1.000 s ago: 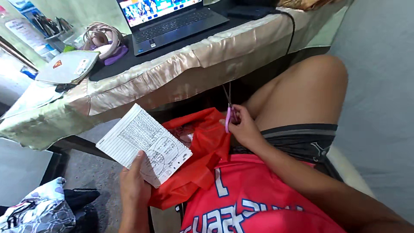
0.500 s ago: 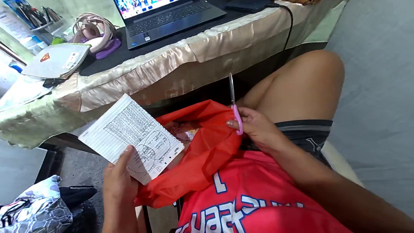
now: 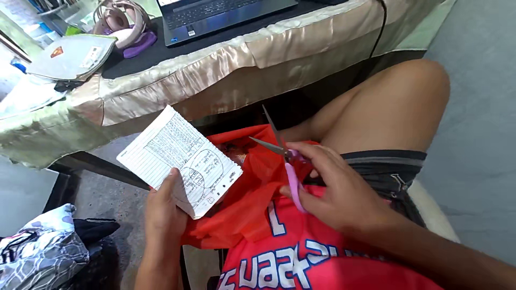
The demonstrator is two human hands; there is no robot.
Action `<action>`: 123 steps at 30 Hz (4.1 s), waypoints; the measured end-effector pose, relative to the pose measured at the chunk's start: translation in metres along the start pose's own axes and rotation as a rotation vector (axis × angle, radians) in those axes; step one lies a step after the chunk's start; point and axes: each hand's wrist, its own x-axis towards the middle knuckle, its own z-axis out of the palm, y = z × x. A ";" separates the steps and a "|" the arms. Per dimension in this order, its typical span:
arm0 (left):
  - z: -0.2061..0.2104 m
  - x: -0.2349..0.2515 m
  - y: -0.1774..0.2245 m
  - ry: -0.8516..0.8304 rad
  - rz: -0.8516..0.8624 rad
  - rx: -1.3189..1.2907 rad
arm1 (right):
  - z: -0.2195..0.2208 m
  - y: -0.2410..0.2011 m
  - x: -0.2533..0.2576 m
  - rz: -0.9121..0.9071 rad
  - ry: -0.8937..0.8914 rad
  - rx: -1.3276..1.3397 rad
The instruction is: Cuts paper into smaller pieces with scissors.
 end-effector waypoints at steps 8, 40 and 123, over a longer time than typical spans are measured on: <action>-0.006 -0.019 -0.017 0.023 -0.002 -0.123 | 0.014 0.018 0.003 0.103 -0.564 0.496; 0.008 -0.025 -0.035 0.099 0.002 -0.103 | 0.042 0.026 0.016 0.144 -0.684 0.567; 0.009 -0.026 -0.034 0.075 0.014 -0.114 | 0.044 0.035 0.016 0.129 -0.705 0.643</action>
